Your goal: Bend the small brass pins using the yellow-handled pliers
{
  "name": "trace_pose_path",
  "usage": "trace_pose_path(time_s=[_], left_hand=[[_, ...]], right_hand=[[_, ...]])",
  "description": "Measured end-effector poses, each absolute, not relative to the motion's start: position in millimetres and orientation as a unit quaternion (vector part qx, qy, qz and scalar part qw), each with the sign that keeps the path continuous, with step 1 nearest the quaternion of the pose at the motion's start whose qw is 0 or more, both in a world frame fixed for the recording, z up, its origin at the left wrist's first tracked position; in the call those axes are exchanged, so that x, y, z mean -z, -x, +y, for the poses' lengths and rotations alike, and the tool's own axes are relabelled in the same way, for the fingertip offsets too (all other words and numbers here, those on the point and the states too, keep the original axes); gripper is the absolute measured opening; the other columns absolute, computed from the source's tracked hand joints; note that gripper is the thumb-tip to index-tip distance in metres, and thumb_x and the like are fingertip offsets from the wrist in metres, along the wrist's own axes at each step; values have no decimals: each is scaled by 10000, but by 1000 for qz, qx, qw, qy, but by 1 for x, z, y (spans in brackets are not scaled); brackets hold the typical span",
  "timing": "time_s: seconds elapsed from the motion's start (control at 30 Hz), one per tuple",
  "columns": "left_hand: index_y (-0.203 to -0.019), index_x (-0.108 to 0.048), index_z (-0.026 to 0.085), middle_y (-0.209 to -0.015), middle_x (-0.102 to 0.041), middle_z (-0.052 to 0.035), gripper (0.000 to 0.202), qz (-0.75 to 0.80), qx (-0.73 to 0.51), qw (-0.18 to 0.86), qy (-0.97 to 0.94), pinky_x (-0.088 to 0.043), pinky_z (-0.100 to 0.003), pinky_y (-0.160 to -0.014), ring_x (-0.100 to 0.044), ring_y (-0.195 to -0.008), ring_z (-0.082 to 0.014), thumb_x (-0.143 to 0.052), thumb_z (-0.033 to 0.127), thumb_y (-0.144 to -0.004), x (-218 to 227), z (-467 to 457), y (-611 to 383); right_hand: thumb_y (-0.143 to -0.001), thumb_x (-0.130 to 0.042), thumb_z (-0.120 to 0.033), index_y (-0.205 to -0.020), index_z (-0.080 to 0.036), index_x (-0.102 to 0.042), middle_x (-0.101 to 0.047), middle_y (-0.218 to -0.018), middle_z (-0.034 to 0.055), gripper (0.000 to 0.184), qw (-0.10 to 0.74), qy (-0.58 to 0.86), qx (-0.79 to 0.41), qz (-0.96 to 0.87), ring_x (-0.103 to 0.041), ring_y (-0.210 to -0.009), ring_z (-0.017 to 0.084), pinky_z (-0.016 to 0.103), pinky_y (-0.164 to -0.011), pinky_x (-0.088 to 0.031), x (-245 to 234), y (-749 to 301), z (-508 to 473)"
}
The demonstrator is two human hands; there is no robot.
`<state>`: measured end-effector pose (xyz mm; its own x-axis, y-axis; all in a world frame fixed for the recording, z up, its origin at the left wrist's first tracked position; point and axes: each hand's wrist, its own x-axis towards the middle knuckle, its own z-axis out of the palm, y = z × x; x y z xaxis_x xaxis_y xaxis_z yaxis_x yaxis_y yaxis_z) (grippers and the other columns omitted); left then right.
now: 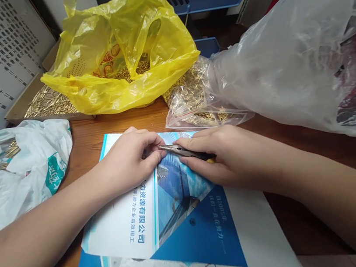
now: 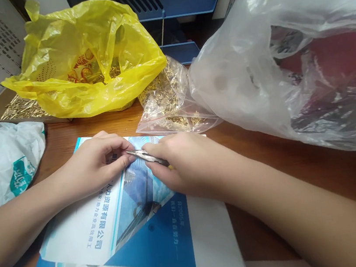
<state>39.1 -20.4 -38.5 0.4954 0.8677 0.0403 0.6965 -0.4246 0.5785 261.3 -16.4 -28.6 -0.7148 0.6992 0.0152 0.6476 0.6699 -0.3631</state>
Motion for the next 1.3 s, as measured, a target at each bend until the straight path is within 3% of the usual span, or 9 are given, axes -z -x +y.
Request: trace_pose_path(time_s=[0.43,0.77,0.87,0.97,1.03,1.2,1.3], left_hand=[[-838,-676,172,-768,-665,-19,142,475,-162,251,-828,-360,-323,-749,-545,-770,-190,-585,263,-901,39,-20,-39],[-797,-662,170,-753,-666,-14,147,476,-170,248,-826,-375,-328,-771,-547,-753,-176,-582,247,-893,38,-21,-39],[-795,-682,173,-762,-689,-14,148,485,-192,297,-800,-409,-317,-743,-571,-733,-167,-597,253,-885,37,-21,-38],[-875,-725,158,-730,-693,-23,208,517,-229,394,-725,-419,-288,-597,-566,-622,-149,-630,342,-892,36,-22,-37],[-897,-749,145,-756,-721,-41,262,522,-272,439,-679,-453,-276,-589,-599,-628,-149,-653,389,-892,33,-23,-36],[-838,-805,165,-837,-788,-45,192,500,-374,486,-611,-559,-236,-726,-714,-802,-166,-717,333,-868,23,-26,-37],[-839,-822,189,-841,-797,-34,156,471,-397,504,-605,-573,-210,-747,-733,-819,-155,-717,297,-879,19,-29,-40]], right_hand=[[-919,-528,-272,-928,-206,-714,-686,-761,54,198,70,387,-145,-908,-620,-693,189,274,-615,-406,29,-259,-18],[-932,-514,-304,-936,-227,-724,-707,-793,57,224,79,381,-139,-910,-641,-727,210,296,-641,-429,26,-262,-17],[-942,-492,-312,-940,-212,-726,-715,-862,68,254,115,389,-113,-907,-650,-759,213,311,-661,-429,25,-265,-15],[-943,-498,-307,-1032,-210,-743,-705,-923,75,279,96,407,-86,-904,-652,-780,215,314,-662,-426,30,-266,-12],[-948,-498,-299,-1100,-208,-750,-688,-959,91,307,88,412,-78,-904,-649,-815,229,327,-677,-439,34,-266,-11],[-931,-574,-294,-1143,-117,-750,-677,-1064,163,328,243,369,-71,-894,-627,-970,290,413,-836,-484,37,-259,-16],[-936,-558,-217,-933,-127,-767,-705,-858,94,228,308,326,-168,-878,-632,-777,192,324,-731,-482,32,-252,-23]])
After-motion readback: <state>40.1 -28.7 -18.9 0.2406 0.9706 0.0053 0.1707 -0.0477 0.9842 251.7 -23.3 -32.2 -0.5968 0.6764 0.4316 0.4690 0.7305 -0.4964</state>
